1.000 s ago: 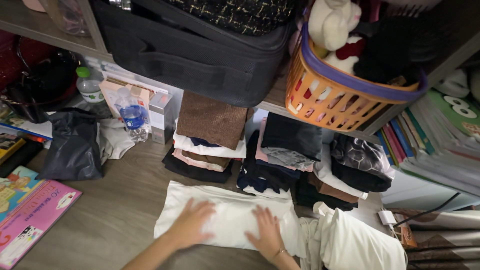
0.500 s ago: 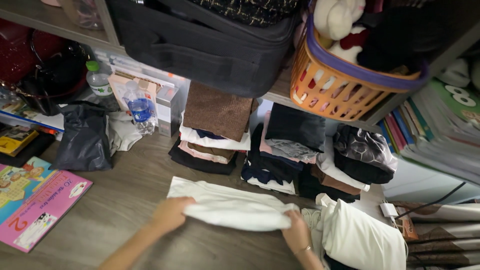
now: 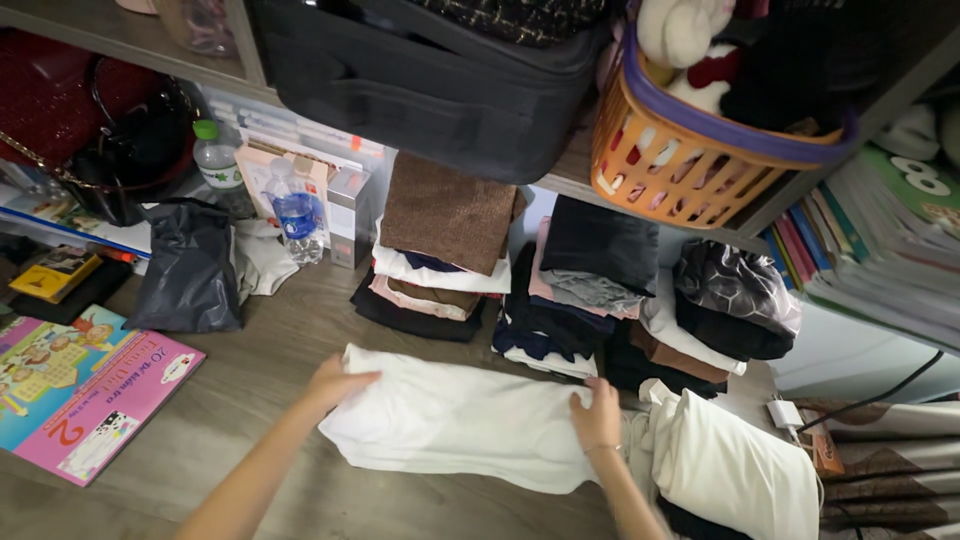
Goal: Folding various items of clothing from a laundry basket and stacking them neatly on a shelf
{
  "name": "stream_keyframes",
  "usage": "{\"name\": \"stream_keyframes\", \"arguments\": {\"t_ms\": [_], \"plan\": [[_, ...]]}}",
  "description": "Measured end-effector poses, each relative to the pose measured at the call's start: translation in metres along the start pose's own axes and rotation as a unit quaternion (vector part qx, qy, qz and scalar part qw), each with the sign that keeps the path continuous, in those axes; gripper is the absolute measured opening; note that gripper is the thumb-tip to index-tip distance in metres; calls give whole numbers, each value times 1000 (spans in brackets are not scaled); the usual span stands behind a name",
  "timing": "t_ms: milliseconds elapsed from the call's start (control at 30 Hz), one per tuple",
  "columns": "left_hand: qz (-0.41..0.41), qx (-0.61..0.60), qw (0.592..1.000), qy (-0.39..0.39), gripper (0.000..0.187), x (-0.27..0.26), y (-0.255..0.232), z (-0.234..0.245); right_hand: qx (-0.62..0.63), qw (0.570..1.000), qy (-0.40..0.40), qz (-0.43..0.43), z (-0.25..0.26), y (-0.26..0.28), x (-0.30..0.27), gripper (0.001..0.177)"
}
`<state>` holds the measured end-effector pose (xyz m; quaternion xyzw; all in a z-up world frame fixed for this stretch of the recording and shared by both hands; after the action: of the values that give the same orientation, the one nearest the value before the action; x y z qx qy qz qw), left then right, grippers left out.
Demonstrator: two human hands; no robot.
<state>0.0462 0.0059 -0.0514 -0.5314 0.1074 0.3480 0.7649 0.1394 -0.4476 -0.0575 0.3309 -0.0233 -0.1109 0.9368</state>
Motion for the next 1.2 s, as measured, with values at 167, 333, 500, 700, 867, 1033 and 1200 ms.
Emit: {"name": "stream_keyframes", "arguments": {"t_ms": [167, 333, 500, 700, 867, 1033, 1200], "plan": [[-146, 177, 973, 17, 74, 20, -3, -19, 148, 976, 158, 27, -28, 78, -67, 25], [-215, 206, 954, 45, 64, -58, -73, -51, 419, 799, 362, -236, -13, 174, -143, 61], [-124, -65, 961, 239, 55, -107, -88, -93, 414, 816, 257, -312, -53, 138, -114, 96], [-207, 71, 976, 22, 76, -23, -17, -120, 157, 944, 227, -179, -85, 83, -82, 56], [-96, 104, 987, 77, 88, -13, -2, -138, 148, 975, 115, -116, -116, 39, -57, 77], [-71, 109, 988, 77, 55, -46, -38, -124, 124, 959, 148, -207, -52, 92, -92, 74], [-122, 96, 986, 60, 46, -106, -95, -107, 369, 820, 193, -391, -32, 120, -116, 50]]}}
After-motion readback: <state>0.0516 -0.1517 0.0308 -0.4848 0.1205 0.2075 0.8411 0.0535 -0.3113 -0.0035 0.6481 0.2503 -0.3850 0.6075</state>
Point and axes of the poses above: each hand's wrist, its own x-axis towards the middle knuckle, its own z-axis out of the back of the hand, y = z × x, the point moved 5 cm from there along x, towards the middle knuckle, and after that the axes turned 4 degrees about -z, right-handed, at the moved point
